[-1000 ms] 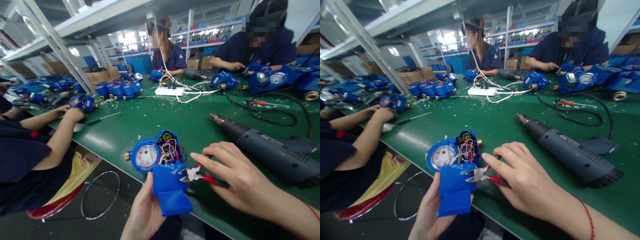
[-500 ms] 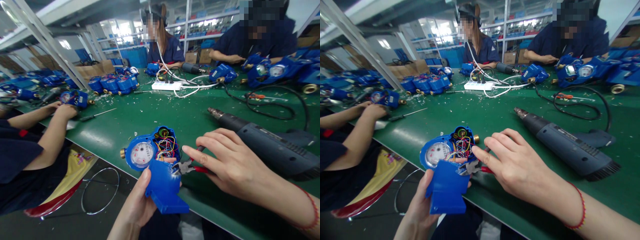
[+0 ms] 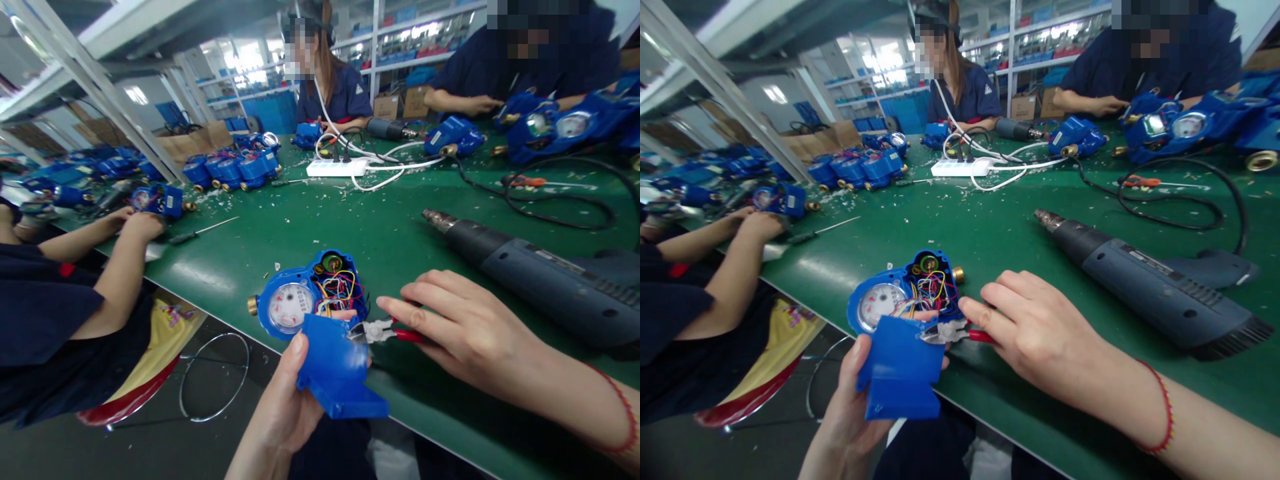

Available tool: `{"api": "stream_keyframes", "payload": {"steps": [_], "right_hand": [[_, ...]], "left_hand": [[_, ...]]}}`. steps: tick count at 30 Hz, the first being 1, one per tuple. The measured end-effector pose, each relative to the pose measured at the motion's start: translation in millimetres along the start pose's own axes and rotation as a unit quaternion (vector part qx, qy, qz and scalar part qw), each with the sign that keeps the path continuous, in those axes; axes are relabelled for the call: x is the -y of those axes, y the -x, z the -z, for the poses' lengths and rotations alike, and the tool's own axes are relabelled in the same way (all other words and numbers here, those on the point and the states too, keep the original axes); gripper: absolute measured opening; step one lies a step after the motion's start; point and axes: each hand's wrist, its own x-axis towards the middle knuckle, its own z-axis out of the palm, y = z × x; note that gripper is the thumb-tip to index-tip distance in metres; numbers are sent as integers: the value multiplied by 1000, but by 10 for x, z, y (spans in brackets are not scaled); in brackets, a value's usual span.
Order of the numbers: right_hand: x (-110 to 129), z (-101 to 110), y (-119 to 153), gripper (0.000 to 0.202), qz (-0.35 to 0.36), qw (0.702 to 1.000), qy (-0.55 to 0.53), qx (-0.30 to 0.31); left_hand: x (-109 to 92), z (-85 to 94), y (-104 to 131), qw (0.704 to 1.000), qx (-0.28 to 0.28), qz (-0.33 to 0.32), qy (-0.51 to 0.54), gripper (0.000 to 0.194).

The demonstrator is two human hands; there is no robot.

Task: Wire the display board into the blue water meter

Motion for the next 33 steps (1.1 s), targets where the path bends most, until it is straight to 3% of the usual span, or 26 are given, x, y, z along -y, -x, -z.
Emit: {"api": "stream_keyframes", "payload": {"steps": [7,18,21,25,28,31,33], "right_hand": [[22,-53,77,28,-67,990,-126,17],[154,-104,41,38,-165,956,-241,-33],[110,-50,30,37,-207,945,-240,-78],[-5,65,27,19,-272,925,-225,-141],[-54,111,30,26,-238,949,-194,-69],[-76,133,36,39,-160,984,-70,13],[-93,148,40,42,-118,993,22,21]], "left_hand": [[32,40,-5,998,47,7,41,52],[56,79,-57,977,139,41,157,52],[61,117,-50,969,150,36,194,55],[102,154,-49,968,156,11,197,54],[127,138,-45,970,155,-1,187,53],[125,114,-23,977,131,-9,167,52],[114,109,-5,981,115,-7,155,54]]}}
